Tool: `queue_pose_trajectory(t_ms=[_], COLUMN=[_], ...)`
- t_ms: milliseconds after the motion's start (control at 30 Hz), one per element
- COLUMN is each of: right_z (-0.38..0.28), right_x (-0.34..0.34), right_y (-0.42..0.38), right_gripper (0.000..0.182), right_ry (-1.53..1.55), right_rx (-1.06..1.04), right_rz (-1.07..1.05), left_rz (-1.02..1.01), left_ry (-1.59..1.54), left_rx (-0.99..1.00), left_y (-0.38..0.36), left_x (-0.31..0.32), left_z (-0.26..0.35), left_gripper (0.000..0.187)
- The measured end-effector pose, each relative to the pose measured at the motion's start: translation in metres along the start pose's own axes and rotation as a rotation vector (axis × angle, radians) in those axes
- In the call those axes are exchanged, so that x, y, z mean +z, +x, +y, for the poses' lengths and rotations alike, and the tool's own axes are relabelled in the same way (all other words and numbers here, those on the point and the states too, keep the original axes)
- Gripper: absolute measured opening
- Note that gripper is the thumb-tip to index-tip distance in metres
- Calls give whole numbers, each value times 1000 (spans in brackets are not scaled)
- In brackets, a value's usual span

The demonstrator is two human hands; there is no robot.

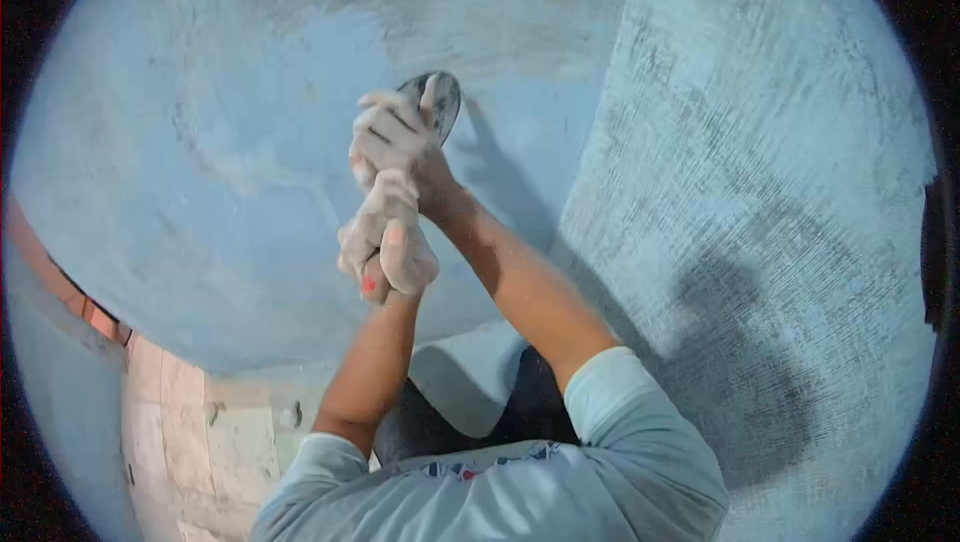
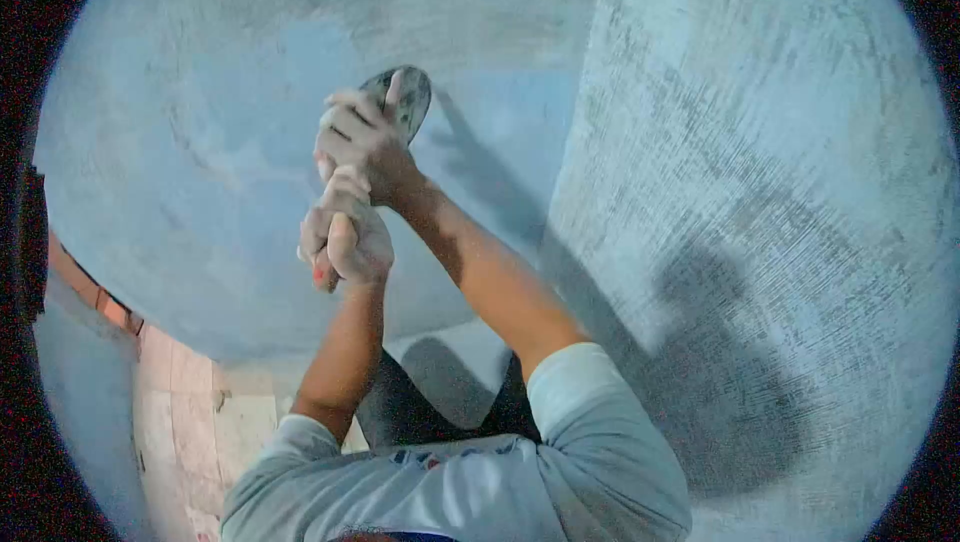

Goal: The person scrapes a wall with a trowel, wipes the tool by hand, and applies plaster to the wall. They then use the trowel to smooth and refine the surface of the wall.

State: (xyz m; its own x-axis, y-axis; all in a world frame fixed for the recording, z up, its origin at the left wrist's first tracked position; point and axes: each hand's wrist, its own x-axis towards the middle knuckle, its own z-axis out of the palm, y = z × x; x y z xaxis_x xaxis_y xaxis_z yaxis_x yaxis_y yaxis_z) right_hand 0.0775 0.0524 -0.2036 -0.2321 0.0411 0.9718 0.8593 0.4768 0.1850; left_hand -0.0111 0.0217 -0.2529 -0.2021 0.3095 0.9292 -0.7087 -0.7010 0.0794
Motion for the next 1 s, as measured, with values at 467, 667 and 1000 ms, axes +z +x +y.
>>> queue_pose_trajectory(t_ms=[467, 667, 1000], right_z=[-14, 23, 41], right_x=[9, -8, -13], right_y=[-3, -24, -30], right_gripper=[12, 8, 11], right_ry=[-26, -174, -194], right_rx=[53, 23, 28], right_rz=[7, 108, 8], left_rz=[-21, 75, 104], left_ry=[-159, -215, -17], left_rx=[41, -331, -330], left_y=[9, -7, -15], left_x=[-2, -3, -5], left_z=[19, -23, -24], left_gripper=[22, 19, 18])
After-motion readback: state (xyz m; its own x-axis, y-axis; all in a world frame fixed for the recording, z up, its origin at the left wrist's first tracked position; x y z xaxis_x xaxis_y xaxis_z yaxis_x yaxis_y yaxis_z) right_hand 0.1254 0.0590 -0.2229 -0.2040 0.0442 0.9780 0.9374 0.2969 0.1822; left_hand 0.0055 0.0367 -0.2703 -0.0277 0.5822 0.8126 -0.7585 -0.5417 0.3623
